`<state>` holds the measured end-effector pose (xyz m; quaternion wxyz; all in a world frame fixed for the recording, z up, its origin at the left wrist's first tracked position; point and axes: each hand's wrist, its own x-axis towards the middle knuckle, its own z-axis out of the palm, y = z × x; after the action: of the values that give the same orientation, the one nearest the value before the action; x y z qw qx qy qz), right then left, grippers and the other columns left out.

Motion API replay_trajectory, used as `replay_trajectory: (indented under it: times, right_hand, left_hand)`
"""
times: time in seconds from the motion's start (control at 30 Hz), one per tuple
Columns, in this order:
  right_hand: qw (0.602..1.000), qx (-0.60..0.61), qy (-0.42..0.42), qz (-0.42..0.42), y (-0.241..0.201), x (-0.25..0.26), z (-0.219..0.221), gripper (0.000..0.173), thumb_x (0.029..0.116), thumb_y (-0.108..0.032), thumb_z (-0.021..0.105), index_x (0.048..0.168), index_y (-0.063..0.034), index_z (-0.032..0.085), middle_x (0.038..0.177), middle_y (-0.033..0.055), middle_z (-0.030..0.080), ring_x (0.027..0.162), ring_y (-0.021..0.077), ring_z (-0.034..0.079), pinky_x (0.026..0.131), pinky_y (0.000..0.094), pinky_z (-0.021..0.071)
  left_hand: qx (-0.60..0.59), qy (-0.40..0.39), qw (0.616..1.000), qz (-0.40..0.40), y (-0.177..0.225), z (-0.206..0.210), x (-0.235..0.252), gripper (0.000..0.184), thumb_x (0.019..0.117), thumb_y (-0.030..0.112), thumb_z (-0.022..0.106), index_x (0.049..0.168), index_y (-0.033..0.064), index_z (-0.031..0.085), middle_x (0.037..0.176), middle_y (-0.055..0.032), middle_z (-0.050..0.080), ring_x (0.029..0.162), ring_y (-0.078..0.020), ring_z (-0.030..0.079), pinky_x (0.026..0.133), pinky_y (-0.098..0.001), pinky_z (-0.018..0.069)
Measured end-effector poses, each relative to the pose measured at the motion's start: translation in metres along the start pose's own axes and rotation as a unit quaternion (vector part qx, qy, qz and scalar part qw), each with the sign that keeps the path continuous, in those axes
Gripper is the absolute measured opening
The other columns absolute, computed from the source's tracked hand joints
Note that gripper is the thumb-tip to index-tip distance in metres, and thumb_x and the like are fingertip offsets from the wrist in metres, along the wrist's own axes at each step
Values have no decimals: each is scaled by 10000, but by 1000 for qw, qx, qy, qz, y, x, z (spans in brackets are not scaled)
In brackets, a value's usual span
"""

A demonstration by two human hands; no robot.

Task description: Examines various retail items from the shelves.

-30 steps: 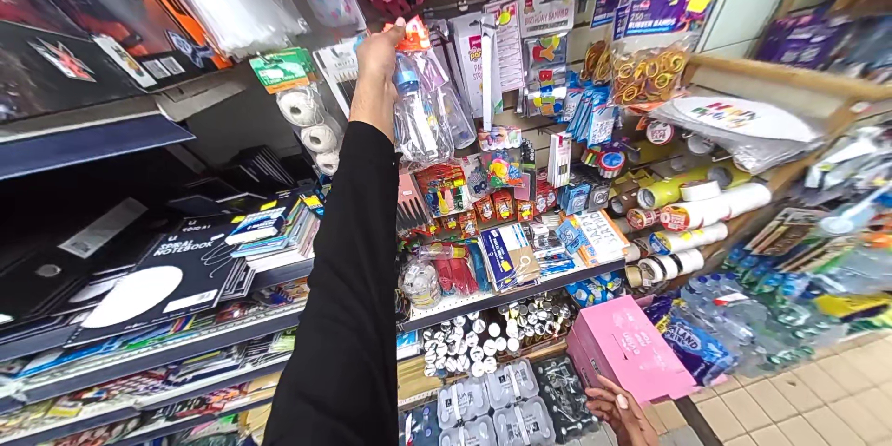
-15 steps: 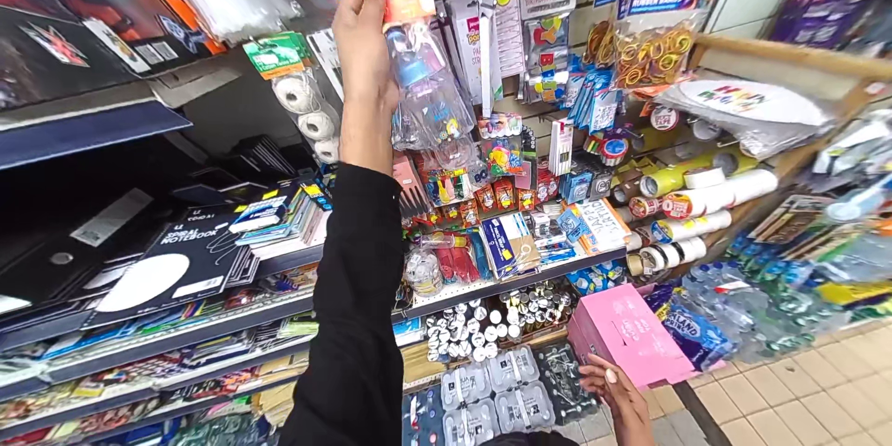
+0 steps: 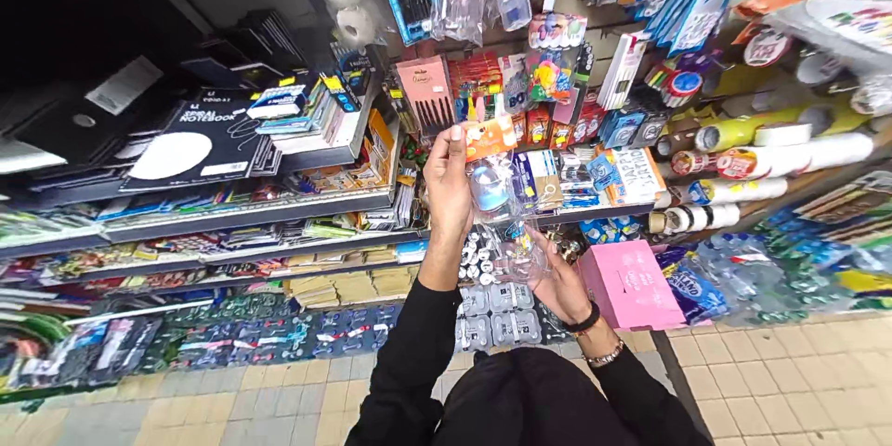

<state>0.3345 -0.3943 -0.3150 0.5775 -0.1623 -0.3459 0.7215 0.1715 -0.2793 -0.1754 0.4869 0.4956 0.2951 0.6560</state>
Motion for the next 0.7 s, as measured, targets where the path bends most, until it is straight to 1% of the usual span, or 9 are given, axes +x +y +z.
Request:
replay_trajectory:
  times: [0.07,0.13,0.2,0.27,0.33,0.43,0.63,0.7]
  right_hand:
    - [999,24,2,32,19,-3,1,711,1021,-451,570,1571,-96,292,1447,251,512,1245,427,591,991,614,532]
    - [998,26,2,57,35,-11,1,664,1018,-408,596,1537,-76,347,1410,260,540,1222,435,606,956,620,551]
    - [996,44,-4,76,46,-20,-1,674,1016,-405,604,1539,-62,354,1414,277,536,1242,448,592,960,623,547]
    - [993,75,-1,87,57,-28,-2,673,1016,-390,606,1542,-57,349,1428,293,517,1264,466,571,980,638,529]
    - [991,93,6,92,63,-32,-3,650,1039,-375,565,1550,-55,324,1447,304,497,1279,475,559,999,635,518]
    - [991,91,21,92,67,-35,-1,602,1073,-373,486,1548,-40,330,1453,300,494,1279,456,566,1014,603,520]
    - [992,95,26,83,73,-40,4,592,1083,-381,453,1549,-33,339,1446,306,498,1278,453,568,1026,596,515]
    - [991,104,28,83,73,-41,5,577,1094,-374,424,1549,-31,333,1459,307,483,1290,455,557,1034,595,510]
  left_hand:
    - [3,11,1000,-17,-13,-20,-7,385,1115,313,385,1339,87,601,1231,-121,664,1093,-228,667,912,-419,585]
    - [-3,28,999,-38,-23,-37,-15,373,1113,300,396,1327,81,610,1226,-124,667,1097,-234,666,917,-435,583]
    - [-23,27,998,-52,-29,-52,-25,373,1114,270,382,1331,66,606,1231,-137,665,1105,-247,663,928,-453,577]
    - [-45,18,997,-67,-32,-64,-36,389,1115,270,365,1336,51,599,1238,-154,663,1111,-260,661,941,-465,569]
    - [-61,2,995,-84,-34,-74,-43,408,1118,268,341,1356,34,576,1261,-173,652,1136,-274,654,970,-478,554]
    - [-83,-17,991,-99,-36,-81,-48,420,1123,265,307,1373,29,549,1279,-174,638,1144,-270,649,983,-468,549]
    - [-95,-25,988,-115,-34,-80,-51,431,1125,287,309,1380,30,545,1285,-178,638,1156,-280,647,989,-478,547]
    - [-88,-25,989,-118,-34,-80,-52,434,1124,292,309,1380,37,550,1277,-164,647,1141,-264,655,975,-456,557]
